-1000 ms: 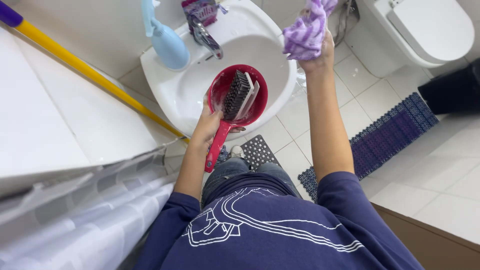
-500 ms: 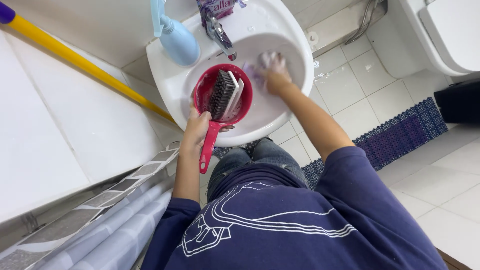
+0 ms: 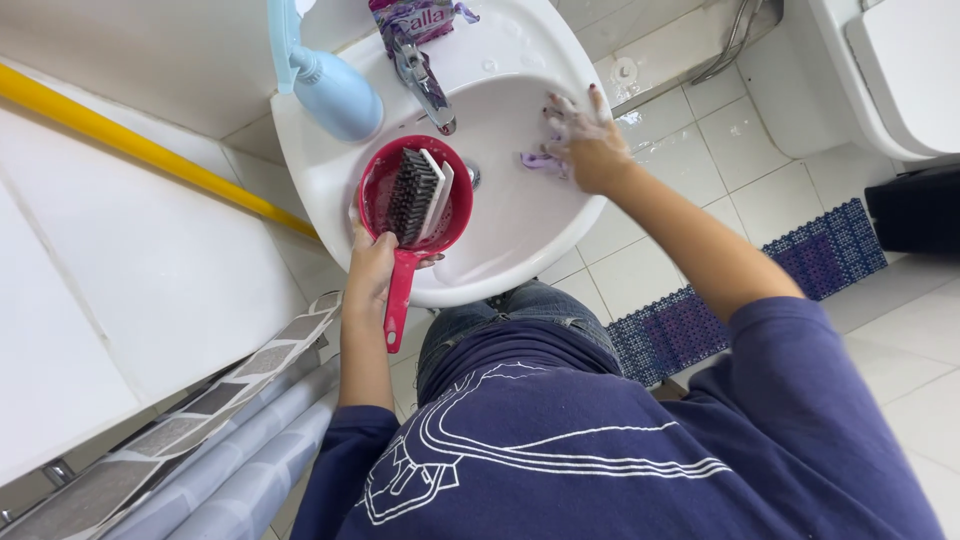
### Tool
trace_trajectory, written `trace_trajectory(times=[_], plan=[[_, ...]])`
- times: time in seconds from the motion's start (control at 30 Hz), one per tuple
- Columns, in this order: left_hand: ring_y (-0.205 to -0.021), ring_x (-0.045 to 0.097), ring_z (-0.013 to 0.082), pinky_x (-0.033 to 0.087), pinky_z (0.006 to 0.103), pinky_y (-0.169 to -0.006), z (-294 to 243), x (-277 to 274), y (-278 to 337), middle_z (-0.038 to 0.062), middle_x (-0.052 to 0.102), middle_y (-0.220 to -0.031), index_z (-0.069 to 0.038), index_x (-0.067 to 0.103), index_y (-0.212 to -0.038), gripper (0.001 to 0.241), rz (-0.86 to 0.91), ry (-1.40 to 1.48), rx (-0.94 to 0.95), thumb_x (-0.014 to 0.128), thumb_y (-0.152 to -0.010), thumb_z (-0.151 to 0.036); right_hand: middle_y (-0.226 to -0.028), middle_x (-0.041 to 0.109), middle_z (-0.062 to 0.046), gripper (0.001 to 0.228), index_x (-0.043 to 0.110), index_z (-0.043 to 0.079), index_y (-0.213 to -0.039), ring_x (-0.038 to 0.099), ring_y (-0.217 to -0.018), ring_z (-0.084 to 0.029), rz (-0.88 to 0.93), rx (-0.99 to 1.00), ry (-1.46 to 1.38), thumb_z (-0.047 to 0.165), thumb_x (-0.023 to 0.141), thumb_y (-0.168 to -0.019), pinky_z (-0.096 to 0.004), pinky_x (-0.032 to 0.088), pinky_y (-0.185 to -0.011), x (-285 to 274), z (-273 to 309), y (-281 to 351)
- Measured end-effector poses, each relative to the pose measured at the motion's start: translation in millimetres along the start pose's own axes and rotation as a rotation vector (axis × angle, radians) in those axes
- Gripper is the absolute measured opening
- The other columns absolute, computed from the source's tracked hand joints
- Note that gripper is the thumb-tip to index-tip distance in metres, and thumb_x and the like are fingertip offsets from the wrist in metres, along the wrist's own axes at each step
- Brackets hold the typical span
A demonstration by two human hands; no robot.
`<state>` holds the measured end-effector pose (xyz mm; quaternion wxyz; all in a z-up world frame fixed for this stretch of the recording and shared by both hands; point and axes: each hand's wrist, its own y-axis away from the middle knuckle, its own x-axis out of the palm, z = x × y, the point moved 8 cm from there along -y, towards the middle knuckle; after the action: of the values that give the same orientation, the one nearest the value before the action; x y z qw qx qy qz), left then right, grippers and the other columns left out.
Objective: The person washes a purple and white striped cloth by hand in a bathroom sink. They use a red plastic scoop to hold soapy water and a black scrubbing brush to clean the fabric. The person rinses the cloth under running water and wrings it out before placing it on the sink.
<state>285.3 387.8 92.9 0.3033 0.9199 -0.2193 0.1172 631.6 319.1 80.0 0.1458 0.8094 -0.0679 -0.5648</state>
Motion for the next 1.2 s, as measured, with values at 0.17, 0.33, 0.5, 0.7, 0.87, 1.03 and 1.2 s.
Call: trace_trajectory(times=[0.17,0.33,0.5,0.7,0.87,1.03,1.2], plan=[[-0.080,0.073,0.0467,0.066,0.0499,-0.058,-16,23,6,0.025,0.048,-0.141,-0.026,0.006,-0.159,0.088,-0.051,-0.083,-0.006,0.036,-0.084,0.011,-0.162,0.037,-0.013,0.067,0.045,0.025,-0.154,0.022,-0.148,-0.043,0.250,0.021,-0.796,0.051,0.055,-0.093,-0.056,0.016,-0.121,22,116,1],[-0.094,0.073,0.0420,0.064,0.0484,-0.066,27,-9,-30,0.032,0.052,-0.145,-0.018,0.018,-0.165,0.079,-0.076,-0.155,0.050,0.043,-0.094,0.009,-0.146,0.058,-0.017,0.079,0.051,0.008,-0.148,0.055,-0.133,-0.034,0.294,-0.340,-1.250,0.065,0.057,-0.094,-0.045,0.036,-0.117,-39,152,41],[-0.091,0.072,0.0451,0.067,0.0523,-0.059,14,22,-26,0.024,0.047,-0.141,-0.019,0.020,-0.157,0.083,-0.026,-0.075,-0.019,0.038,-0.082,0.011,-0.110,0.078,-0.013,0.048,0.078,0.014,-0.113,0.045,-0.142,-0.034,-0.183,0.003,-0.890,0.050,0.077,-0.081,-0.059,0.016,-0.121,-79,1,71],[-0.086,0.073,0.0502,0.062,0.0515,-0.063,27,43,-36,0.028,0.048,-0.140,-0.018,0.014,-0.155,0.076,-0.010,-0.001,-0.161,0.038,-0.088,0.007,-0.132,0.062,-0.022,0.031,0.067,0.001,-0.125,0.058,-0.126,-0.040,-0.924,0.553,-1.177,0.017,0.070,-0.099,-0.047,0.048,-0.107,-30,-29,71],[-0.095,0.068,0.0483,0.064,0.0526,-0.065,61,33,-56,0.028,0.047,-0.140,-0.022,0.006,-0.157,0.083,-0.044,-0.037,-0.172,0.039,-0.089,0.009,-0.116,0.068,-0.016,0.033,0.057,0.003,-0.133,0.073,-0.096,-0.032,-1.000,0.900,-1.351,0.015,0.061,-0.103,-0.039,0.058,-0.084,-16,25,125],[-0.108,0.066,0.0458,0.063,0.0504,-0.065,58,55,-59,0.021,0.047,-0.142,-0.016,0.015,-0.160,0.078,0.097,-0.031,-0.079,0.045,-0.092,0.006,-0.112,0.069,-0.020,0.036,0.056,0.001,-0.129,0.073,-0.098,-0.033,-1.035,0.796,-1.220,0.018,0.070,-0.101,-0.042,0.058,-0.085,-22,-10,107],[-0.137,0.055,0.0354,0.049,0.0420,-0.109,112,-6,-101,0.025,0.048,-0.152,-0.007,0.020,-0.160,0.073,-0.036,-0.531,0.054,0.061,-0.100,-0.012,-0.098,0.077,-0.019,0.043,0.064,0.008,-0.126,0.074,-0.090,-0.038,-0.666,0.921,-1.331,0.040,0.070,-0.099,-0.045,0.056,-0.080,4,-97,-8]])
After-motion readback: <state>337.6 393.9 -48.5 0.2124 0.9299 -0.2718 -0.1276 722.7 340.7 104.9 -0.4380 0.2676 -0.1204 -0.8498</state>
